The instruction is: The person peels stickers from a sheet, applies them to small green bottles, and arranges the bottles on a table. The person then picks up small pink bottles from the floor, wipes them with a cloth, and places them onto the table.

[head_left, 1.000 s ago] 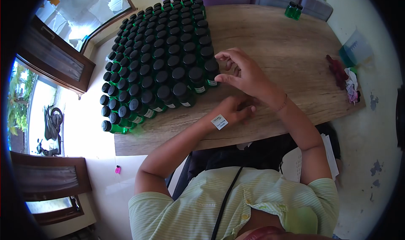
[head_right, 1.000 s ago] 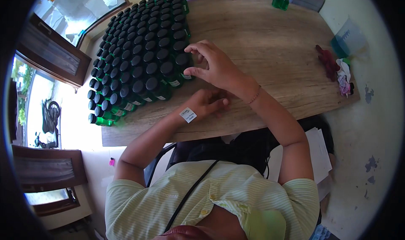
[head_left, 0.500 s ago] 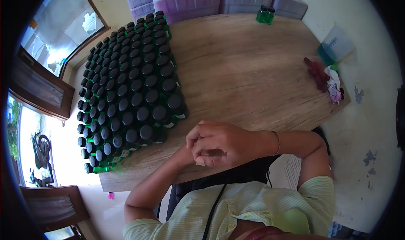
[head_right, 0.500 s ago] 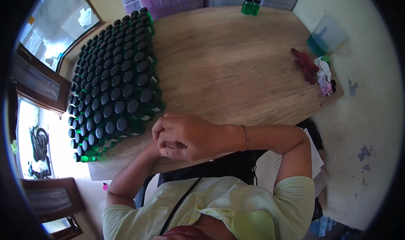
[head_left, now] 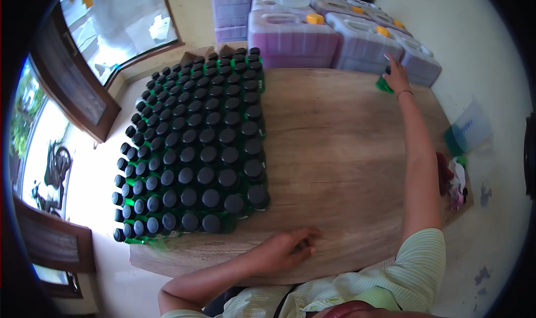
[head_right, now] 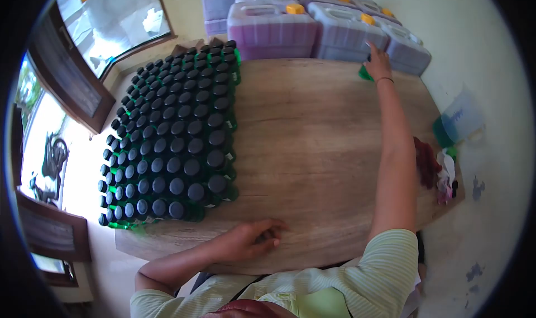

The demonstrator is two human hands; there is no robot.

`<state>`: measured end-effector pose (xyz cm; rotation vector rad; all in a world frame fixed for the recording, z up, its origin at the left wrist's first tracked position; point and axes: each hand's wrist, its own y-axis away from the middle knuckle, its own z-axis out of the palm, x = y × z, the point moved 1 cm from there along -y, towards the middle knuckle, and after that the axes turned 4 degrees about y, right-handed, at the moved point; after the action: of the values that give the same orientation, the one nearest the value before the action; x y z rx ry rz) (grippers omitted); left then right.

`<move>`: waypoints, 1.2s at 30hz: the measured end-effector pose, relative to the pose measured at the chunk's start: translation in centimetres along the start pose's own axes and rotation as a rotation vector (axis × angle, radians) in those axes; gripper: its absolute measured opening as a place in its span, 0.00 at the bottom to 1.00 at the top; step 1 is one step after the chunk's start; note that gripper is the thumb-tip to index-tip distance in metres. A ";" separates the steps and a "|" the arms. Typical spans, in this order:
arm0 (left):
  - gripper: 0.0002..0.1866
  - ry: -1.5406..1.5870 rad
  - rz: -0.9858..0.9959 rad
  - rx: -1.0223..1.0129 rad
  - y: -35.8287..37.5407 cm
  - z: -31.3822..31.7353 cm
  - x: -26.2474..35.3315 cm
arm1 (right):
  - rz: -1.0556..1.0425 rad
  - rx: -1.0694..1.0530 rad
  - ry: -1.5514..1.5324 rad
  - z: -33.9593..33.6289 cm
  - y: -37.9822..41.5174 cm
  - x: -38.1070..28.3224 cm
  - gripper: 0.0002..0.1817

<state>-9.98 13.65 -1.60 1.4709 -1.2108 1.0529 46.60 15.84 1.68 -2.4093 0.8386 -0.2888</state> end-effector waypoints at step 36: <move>0.23 0.893 0.182 0.217 6.7 1.5 0.1 | -0.159 -0.276 -1.397 -27.6 34.0 -27.8 0.15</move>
<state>-16.48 11.58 -0.92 0.8489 -0.5924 1.7513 -2.48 -0.83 4.06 -2.1488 0.0084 1.3694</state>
